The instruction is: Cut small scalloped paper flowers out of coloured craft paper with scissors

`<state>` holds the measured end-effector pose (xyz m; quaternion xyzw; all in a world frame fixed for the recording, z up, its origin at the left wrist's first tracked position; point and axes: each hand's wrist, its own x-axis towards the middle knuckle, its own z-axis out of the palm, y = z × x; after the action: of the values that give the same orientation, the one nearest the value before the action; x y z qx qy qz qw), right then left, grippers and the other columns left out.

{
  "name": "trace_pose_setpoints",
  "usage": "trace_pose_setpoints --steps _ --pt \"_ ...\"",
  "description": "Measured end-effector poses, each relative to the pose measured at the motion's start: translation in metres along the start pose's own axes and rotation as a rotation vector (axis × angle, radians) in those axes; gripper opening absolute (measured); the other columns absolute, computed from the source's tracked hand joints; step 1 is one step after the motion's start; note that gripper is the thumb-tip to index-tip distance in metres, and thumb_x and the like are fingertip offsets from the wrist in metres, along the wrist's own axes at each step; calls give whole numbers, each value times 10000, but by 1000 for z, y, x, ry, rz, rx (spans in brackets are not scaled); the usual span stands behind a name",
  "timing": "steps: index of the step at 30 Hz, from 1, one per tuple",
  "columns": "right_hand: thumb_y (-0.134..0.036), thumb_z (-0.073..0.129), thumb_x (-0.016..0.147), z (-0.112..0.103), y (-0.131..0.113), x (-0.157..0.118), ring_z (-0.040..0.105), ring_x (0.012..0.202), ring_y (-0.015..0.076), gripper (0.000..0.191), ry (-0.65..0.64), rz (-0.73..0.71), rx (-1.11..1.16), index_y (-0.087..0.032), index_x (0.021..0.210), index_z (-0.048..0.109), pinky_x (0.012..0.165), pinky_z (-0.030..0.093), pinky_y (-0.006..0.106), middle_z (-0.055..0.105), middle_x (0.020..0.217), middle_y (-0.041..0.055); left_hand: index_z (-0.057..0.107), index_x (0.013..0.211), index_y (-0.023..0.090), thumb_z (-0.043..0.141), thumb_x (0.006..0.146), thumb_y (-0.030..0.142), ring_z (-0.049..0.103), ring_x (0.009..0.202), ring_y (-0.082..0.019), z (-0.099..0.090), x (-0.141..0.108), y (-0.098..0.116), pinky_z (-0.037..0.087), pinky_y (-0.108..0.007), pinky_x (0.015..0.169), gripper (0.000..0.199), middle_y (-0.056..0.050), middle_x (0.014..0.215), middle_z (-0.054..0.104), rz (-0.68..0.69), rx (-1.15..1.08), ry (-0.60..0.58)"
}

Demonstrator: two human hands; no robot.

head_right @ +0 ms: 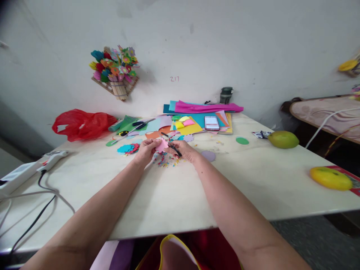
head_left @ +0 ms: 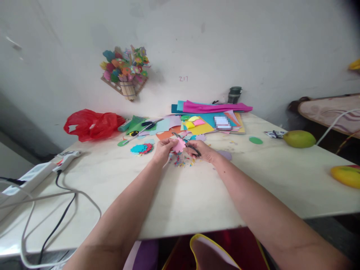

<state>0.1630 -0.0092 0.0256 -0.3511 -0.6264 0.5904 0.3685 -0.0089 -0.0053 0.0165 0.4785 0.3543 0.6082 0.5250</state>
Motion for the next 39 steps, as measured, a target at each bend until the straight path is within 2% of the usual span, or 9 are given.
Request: trace_pose_setpoints --steps 15,25,34,39 --pt "-368 729 653 -4 7 4 370 385 43 295 -40 -33 -39 -146 717 546 360 238 178 456 480 -68 649 598 135 848 500 374 525 473 -83 -1 1 -2 367 -202 457 326 -21 554 634 -9 -24 24" --pt "-321 763 614 -8 18 13 358 371 44 283 -28 -42 -24 -136 740 591 348 249 178 449 456 -72 637 572 131 857 491 357 523 475 -75 -2 3 -3 367 -194 458 326 -20 549 630 -2 -48 25" --pt "-296 785 566 -3 7 4 368 378 43 314 -3 -13 -7 -134 730 572 353 261 175 458 454 -73 613 571 137 851 511 335 505 467 -68 -3 4 -4 345 -191 446 316 -6 537 613 6 -58 28" --pt "-333 746 635 -4 5 1 389 384 43 287 -40 4 -23 -141 727 553 360 251 173 476 478 -63 607 562 135 842 524 340 513 456 -77 -3 3 -2 348 -199 438 314 -10 526 608 0 -37 -7"
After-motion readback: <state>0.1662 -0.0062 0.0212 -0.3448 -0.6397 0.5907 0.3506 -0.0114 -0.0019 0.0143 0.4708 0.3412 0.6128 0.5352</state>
